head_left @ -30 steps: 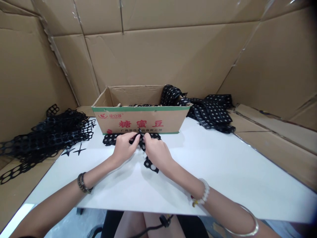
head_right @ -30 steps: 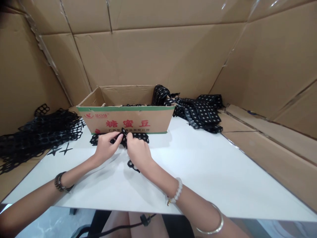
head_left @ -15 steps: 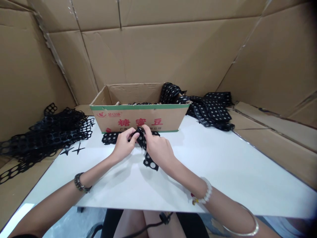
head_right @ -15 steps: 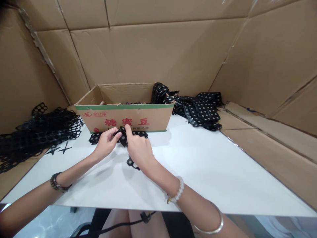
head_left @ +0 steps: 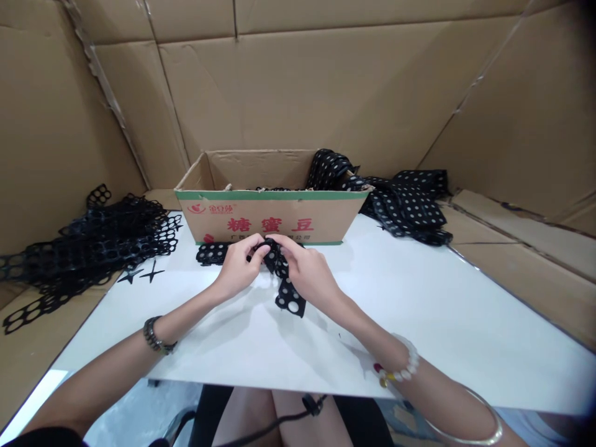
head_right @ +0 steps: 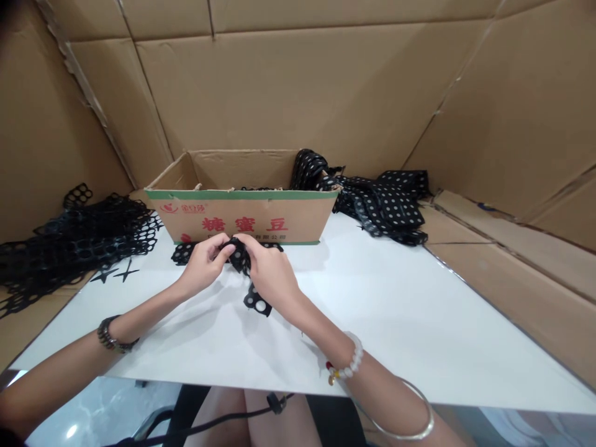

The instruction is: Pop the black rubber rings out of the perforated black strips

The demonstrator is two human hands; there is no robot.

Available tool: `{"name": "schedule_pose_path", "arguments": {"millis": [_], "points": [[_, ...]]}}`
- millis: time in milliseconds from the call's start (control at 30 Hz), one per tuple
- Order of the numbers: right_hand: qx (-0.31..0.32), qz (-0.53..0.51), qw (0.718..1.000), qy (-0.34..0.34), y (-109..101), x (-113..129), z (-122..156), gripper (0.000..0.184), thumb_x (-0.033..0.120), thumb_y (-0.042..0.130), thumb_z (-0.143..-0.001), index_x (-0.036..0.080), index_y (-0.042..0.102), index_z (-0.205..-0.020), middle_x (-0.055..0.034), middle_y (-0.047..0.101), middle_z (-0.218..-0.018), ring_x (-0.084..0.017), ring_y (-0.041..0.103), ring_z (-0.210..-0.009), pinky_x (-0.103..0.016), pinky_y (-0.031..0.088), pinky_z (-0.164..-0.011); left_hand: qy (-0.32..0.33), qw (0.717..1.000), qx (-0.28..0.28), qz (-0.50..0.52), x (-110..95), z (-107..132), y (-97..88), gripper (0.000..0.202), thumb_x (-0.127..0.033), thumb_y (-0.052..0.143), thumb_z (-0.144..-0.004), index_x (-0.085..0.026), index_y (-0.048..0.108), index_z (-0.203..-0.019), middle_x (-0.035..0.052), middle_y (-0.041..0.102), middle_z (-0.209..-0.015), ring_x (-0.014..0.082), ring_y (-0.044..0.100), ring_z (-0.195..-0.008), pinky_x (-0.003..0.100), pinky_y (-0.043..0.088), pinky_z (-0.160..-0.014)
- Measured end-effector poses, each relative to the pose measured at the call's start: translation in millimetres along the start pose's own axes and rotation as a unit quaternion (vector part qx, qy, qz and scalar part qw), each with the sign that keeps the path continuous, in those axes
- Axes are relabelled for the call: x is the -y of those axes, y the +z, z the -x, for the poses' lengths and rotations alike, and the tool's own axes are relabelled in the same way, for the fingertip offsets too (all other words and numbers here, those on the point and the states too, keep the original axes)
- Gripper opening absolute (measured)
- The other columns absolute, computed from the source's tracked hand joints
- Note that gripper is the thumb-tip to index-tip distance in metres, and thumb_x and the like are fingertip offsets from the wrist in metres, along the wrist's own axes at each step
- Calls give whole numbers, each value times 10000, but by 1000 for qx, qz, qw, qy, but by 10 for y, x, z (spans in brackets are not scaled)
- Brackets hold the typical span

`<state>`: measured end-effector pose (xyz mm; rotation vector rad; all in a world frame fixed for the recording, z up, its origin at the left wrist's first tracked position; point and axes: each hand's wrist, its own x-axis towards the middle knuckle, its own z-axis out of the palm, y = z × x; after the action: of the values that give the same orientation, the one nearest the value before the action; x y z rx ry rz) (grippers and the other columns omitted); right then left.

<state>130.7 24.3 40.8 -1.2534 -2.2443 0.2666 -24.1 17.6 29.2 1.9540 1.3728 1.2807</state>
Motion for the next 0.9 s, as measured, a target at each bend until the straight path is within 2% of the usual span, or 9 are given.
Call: {"name": "schedule_pose_path", "arguments": {"millis": [167, 233, 400, 533, 767, 900], "points": [[-17, -116, 993, -12, 26, -37, -17, 351, 180, 313, -887, 290, 500, -1164, 34, 634, -1032, -153, 599, -890, -232, 426, -750, 13, 1000, -3, -18, -30, -6, -26, 184, -251, 426, -831, -171, 424, -665, -49, 413, -585, 89, 406, -563, 189, 310, -529], [-22, -133, 991, -11, 41, -21, -3, 348, 188, 311, -891, 284, 498, -1169, 28, 615, -1083, -160, 585, -939, -246, 428, -789, 17, 1000, -4, -25, -43, -4, -38, 182, -250, 427, -834, -170, 431, -671, -49, 419, -589, 87, 407, -565, 189, 310, -534], [-16, -28, 999, 22, 82, 103, 59, 422, 190, 282, -892, 278, 384, -1293, -32, 658, -960, -202, 625, -764, -294, 453, -675, 27, 998, -31, -37, -114, 34, -14, 185, -257, 419, -845, -169, 438, -683, -47, 438, -600, 87, 404, -559, 194, 321, -546], [-11, 31, 999, 14, 101, 179, 82, 472, 150, 283, -875, 250, 331, -1334, -44, 672, -857, -199, 614, -653, -278, 429, -590, 24, 997, -60, -38, -136, 84, 56, 206, -304, 437, -840, -168, 435, -685, -40, 427, -608, 98, 405, -568, 208, 325, -544], [22, 49, 998, 32, 64, 226, 94, 547, 87, 327, -820, 267, 334, -1337, -20, 668, -759, -182, 587, -606, -252, 379, -537, 51, 994, -15, -93, -17, 147, 138, 301, -409, 380, -850, -167, 449, -684, 17, 518, -679, 147, 469, -628, 257, 344, -596], [23, 43, 999, 16, 54, 221, 114, 528, 98, 313, -835, 270, 340, -1333, -8, 651, -689, -164, 567, -563, -238, 363, -518, 18, 995, -26, -93, 44, 149, 166, 334, -433, 373, -852, -167, 447, -664, 17, 520, -662, 148, 473, -614, 253, 337, -574]]}}
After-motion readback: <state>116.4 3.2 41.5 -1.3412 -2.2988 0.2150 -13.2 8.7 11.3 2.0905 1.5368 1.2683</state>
